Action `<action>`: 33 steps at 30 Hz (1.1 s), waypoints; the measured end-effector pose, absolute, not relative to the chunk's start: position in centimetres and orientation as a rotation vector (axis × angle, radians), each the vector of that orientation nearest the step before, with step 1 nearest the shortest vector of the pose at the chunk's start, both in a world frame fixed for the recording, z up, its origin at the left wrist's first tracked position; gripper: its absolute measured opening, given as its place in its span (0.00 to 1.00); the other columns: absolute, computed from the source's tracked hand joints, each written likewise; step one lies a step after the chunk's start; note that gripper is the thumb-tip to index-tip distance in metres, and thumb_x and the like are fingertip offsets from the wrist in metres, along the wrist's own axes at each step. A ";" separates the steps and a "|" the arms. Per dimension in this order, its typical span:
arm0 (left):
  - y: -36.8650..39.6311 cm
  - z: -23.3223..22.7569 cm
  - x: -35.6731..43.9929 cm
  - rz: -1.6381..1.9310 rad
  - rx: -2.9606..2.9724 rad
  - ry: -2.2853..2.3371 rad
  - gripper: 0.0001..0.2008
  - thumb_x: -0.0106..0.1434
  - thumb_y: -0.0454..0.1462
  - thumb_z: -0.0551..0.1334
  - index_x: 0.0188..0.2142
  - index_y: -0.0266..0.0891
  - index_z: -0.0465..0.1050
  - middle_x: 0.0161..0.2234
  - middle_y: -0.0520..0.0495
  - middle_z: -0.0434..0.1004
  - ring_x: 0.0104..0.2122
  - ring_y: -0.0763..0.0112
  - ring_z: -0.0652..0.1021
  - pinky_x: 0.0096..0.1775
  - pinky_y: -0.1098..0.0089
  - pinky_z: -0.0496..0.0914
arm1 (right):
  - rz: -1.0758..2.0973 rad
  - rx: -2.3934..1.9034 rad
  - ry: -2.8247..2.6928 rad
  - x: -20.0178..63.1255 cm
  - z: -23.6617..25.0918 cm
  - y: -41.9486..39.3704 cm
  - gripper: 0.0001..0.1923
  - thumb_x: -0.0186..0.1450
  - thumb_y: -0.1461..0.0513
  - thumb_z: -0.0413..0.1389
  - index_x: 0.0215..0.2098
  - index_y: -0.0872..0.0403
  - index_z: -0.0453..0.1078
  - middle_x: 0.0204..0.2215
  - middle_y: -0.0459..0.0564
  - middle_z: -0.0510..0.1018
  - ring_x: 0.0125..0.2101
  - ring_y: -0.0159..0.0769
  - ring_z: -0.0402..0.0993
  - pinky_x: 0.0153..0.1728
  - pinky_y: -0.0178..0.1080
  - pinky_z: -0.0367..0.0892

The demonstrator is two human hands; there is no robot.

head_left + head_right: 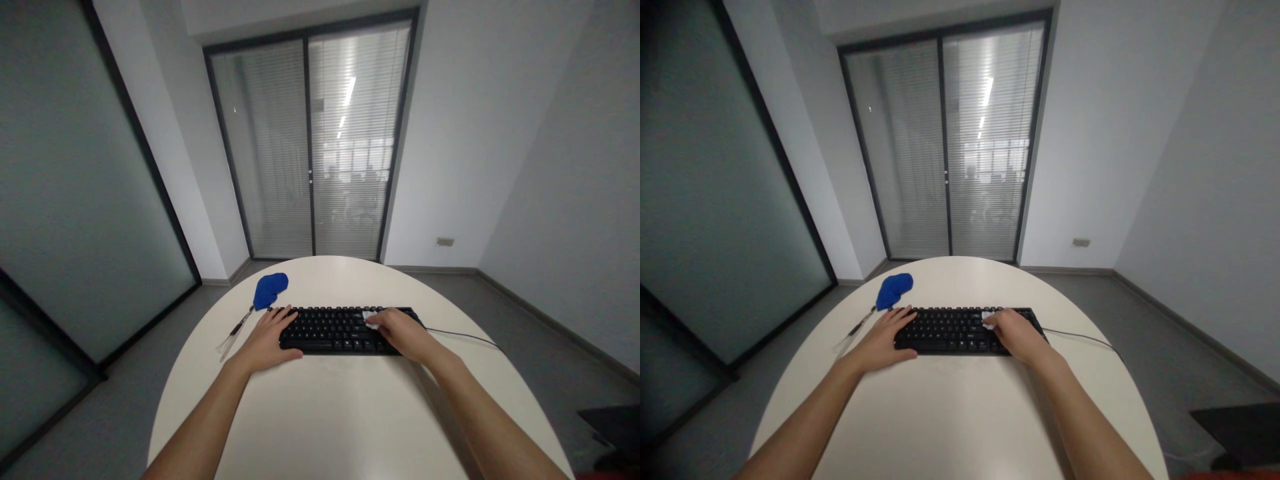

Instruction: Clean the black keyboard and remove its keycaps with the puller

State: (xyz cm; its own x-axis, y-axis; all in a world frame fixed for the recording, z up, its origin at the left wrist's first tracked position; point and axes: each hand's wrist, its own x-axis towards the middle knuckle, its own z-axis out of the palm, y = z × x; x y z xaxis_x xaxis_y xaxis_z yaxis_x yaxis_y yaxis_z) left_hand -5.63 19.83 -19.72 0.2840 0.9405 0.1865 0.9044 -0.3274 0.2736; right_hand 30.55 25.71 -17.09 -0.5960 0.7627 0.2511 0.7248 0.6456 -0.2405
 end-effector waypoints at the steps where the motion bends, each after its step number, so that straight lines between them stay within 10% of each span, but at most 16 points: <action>1: 19.8 -19.7 -5.6 0.485 2.427 1.748 0.47 0.53 0.63 0.63 0.67 0.48 0.55 0.68 0.44 0.50 0.67 0.44 0.53 0.64 0.47 0.50 | 0.171 -1.185 -2.545 30.7 -17.0 25.6 0.23 0.60 0.71 0.50 0.47 0.49 0.78 0.44 0.51 0.82 0.46 0.44 0.76 0.49 0.41 0.67; 33: 21.8 -19.6 -5.6 0.484 2.488 1.730 0.46 0.55 0.58 0.65 0.67 0.49 0.52 0.69 0.45 0.48 0.67 0.46 0.53 0.65 0.46 0.48 | 0.139 -1.217 -2.384 32.3 -18.6 30.1 0.21 0.65 0.69 0.48 0.53 0.56 0.74 0.51 0.55 0.78 0.53 0.42 0.72 0.57 0.44 0.63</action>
